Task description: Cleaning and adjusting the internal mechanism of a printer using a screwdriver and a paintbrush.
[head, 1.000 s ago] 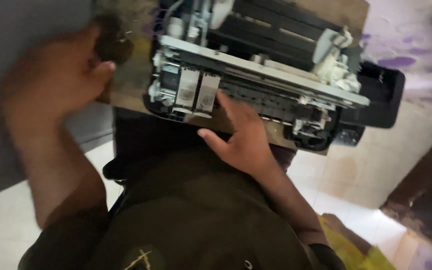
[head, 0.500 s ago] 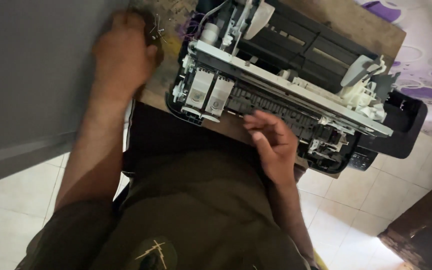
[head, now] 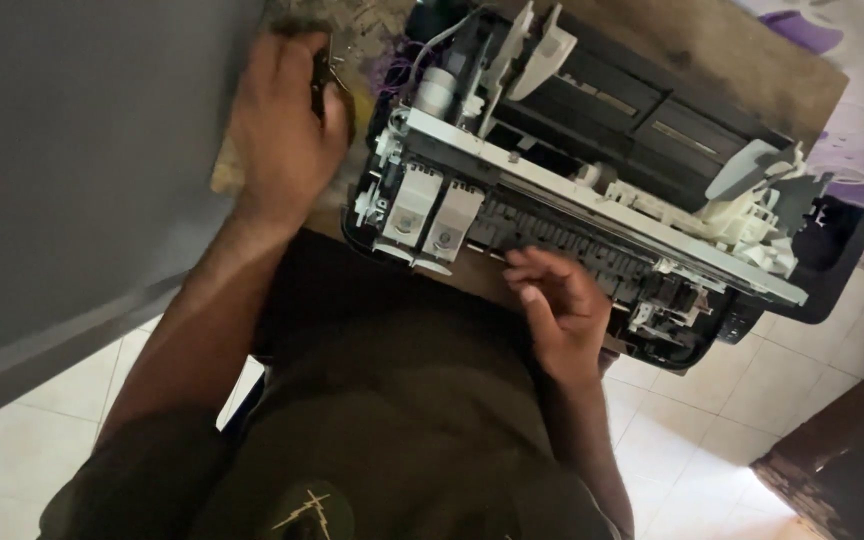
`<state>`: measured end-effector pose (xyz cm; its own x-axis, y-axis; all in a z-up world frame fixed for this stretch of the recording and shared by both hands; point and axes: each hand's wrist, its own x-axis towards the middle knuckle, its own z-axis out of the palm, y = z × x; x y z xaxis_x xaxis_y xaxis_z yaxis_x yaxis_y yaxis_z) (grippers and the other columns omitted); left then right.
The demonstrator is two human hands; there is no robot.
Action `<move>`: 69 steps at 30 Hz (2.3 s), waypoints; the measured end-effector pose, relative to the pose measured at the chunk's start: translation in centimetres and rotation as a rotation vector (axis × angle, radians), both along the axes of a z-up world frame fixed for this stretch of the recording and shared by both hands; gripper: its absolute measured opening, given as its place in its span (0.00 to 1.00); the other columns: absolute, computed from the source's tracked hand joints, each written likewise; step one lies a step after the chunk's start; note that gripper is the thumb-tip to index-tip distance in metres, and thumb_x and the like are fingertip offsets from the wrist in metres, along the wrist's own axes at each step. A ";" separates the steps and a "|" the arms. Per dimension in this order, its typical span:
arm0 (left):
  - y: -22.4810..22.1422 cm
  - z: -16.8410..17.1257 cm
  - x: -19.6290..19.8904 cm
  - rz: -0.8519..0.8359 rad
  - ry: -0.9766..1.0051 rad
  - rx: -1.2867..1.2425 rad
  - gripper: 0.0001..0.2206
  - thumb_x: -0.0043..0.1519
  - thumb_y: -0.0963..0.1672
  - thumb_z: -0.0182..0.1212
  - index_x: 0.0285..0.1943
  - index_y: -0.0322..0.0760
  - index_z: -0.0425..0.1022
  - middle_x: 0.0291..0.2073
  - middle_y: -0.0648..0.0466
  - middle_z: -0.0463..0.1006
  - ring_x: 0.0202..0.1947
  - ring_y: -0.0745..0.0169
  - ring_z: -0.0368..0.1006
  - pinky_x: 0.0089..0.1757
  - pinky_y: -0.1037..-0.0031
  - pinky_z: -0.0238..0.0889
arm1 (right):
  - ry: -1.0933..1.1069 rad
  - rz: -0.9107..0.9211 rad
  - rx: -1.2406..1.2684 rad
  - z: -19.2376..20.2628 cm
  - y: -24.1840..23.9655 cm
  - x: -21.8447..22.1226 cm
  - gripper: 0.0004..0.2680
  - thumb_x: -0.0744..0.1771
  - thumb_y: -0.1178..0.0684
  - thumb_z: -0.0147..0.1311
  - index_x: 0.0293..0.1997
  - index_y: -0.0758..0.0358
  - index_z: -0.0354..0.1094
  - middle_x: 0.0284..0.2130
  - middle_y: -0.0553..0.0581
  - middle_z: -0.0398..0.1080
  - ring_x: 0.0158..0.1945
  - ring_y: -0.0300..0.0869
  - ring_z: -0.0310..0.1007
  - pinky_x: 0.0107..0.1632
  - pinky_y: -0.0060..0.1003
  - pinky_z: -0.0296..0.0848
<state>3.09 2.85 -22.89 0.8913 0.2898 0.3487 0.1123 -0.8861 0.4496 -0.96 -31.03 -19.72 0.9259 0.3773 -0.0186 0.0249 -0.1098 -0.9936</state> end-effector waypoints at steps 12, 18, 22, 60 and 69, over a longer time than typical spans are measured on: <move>1.6 -1.0 1.9 -0.093 -0.149 -0.169 0.20 0.55 0.31 0.50 0.55 0.32 0.76 0.49 0.46 0.73 0.41 0.48 0.76 0.40 0.60 0.72 | -0.156 0.007 -0.022 -0.5 0.2 0.0 0.11 0.70 0.60 0.53 0.60 0.68 0.66 0.49 0.63 0.75 0.48 0.43 0.79 0.53 0.33 0.81; 2.8 1.7 2.3 -0.320 -0.380 -0.392 0.23 0.52 0.27 0.38 0.52 0.21 0.77 0.45 0.38 0.72 0.48 0.42 0.70 0.48 0.63 0.64 | -0.143 -0.013 -0.028 -0.5 0.3 0.0 0.11 0.70 0.60 0.54 0.59 0.71 0.66 0.48 0.65 0.75 0.47 0.44 0.79 0.53 0.35 0.81; 3.5 6.7 1.9 -0.388 0.146 -0.422 0.15 0.67 0.30 0.51 0.60 0.26 0.76 0.49 0.41 0.76 0.40 0.53 0.73 0.40 0.67 0.66 | -0.094 -0.037 -0.076 -0.5 0.1 -0.3 0.10 0.69 0.61 0.54 0.58 0.69 0.67 0.47 0.65 0.76 0.46 0.44 0.80 0.53 0.35 0.80; -4.1 1.9 1.7 -0.237 -0.307 -0.727 0.07 0.70 0.36 0.53 0.53 0.31 0.74 0.46 0.48 0.74 0.47 0.55 0.71 0.50 0.67 0.66 | -0.013 0.131 0.051 1.9 -2.1 0.5 0.12 0.70 0.55 0.55 0.60 0.67 0.66 0.52 0.63 0.75 0.53 0.44 0.78 0.58 0.34 0.79; -3.0 3.2 0.9 -0.194 -0.341 -0.418 0.09 0.66 0.31 0.54 0.52 0.25 0.74 0.45 0.42 0.71 0.49 0.47 0.69 0.50 0.61 0.64 | -0.124 0.031 0.071 4.2 -4.4 -0.8 0.12 0.70 0.53 0.55 0.58 0.65 0.68 0.48 0.62 0.76 0.50 0.47 0.82 0.55 0.37 0.83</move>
